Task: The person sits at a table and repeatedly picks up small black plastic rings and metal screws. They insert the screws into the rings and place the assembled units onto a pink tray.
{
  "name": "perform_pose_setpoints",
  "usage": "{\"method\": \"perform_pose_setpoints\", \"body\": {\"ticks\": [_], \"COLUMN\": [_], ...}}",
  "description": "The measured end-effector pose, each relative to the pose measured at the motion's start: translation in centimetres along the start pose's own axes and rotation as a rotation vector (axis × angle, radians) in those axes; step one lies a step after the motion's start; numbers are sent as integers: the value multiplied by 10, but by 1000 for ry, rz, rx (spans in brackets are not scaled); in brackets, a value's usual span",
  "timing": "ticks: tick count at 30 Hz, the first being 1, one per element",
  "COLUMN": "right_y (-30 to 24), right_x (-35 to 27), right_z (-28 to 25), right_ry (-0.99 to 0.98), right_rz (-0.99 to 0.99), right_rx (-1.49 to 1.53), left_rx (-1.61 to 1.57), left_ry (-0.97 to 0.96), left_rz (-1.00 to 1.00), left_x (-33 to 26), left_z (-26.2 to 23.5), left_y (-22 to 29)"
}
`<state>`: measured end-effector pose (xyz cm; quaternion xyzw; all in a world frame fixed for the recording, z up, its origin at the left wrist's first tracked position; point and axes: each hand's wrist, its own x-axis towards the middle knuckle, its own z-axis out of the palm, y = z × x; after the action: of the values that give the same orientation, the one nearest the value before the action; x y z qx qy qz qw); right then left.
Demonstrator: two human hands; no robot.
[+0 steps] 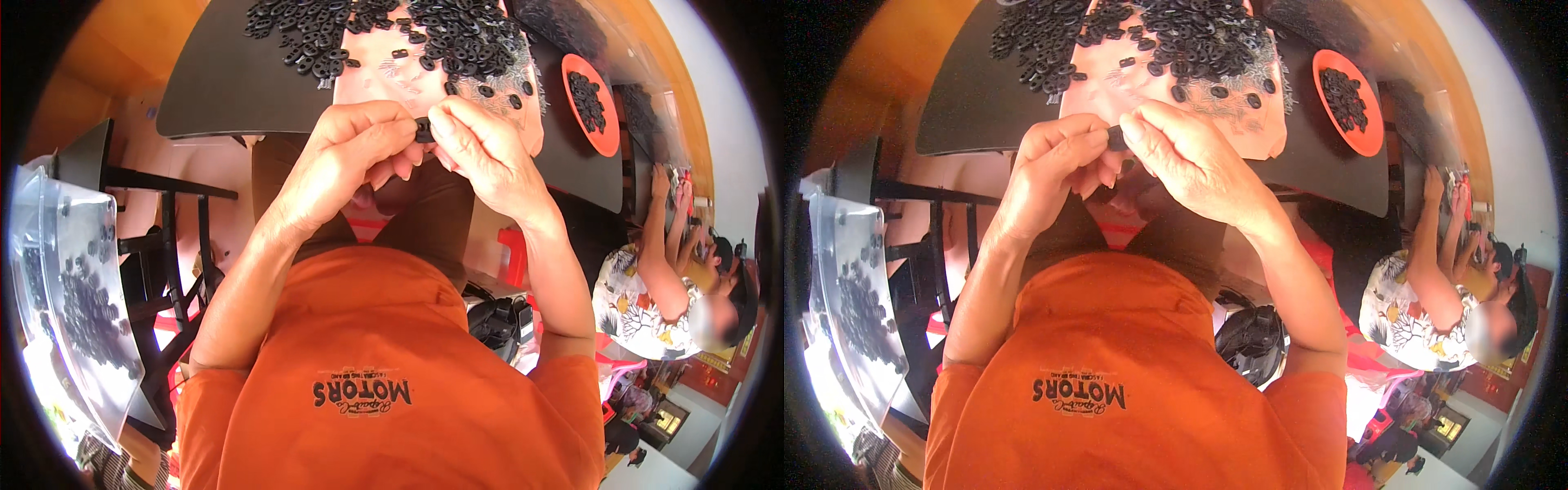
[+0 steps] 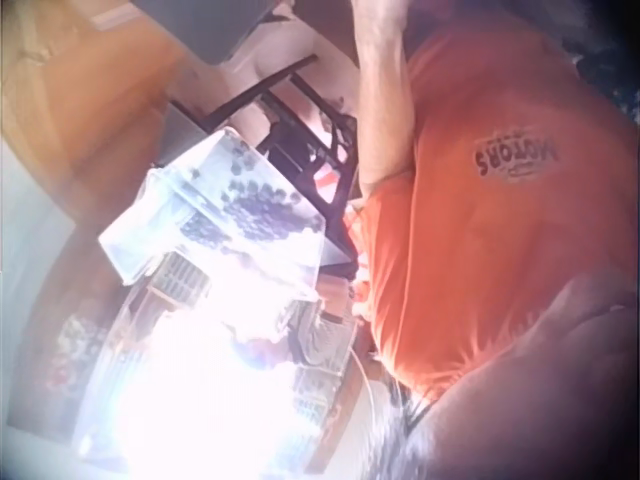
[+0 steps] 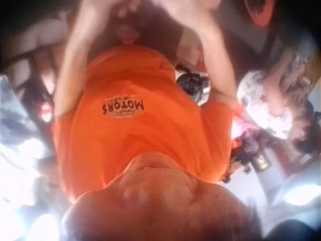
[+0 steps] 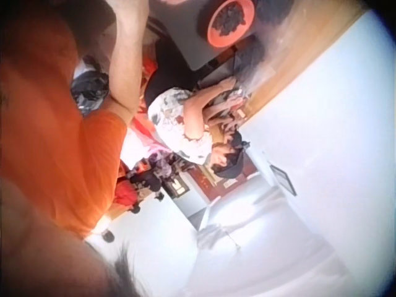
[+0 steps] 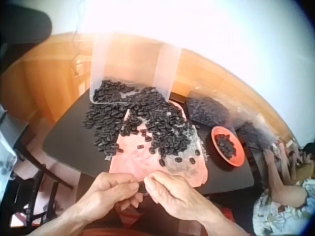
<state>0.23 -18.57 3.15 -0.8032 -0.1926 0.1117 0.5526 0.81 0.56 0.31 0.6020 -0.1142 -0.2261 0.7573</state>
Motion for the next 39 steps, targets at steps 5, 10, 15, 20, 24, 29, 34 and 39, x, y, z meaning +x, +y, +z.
{"method": "perform_pose_setpoints", "body": {"ticks": [5,10,15,20,24,29,34,39], "right_y": [-3,25,67,51,32,18,19,28], "right_x": [-20,-38,-38,-26,-15,5,25,49], "right_z": [-32,-136,-206,-161,-108,-69,-59,-37], "right_ry": [223,626,604,486,281,197,100,81], "right_rz": [67,325,388,168,-71,-110,-118,-262], "right_rx": [-125,-396,-1115,-1029,-980,-820,-930,-987], "left_rx": [20,17,63,33,210,374,406,419], "left_ry": [-89,-170,-228,-257,-252,-250,-249,-272], "left_rz": [31,-46,-31,22,68,155,210,255], "left_x": [-17,-30,-37,-56,-64,-71,-74,-74], "left_z": [1,3,16,24,33,33,37,42], "left_y": [-11,-27,-25,-58,-66,-70,-69,-75]}}
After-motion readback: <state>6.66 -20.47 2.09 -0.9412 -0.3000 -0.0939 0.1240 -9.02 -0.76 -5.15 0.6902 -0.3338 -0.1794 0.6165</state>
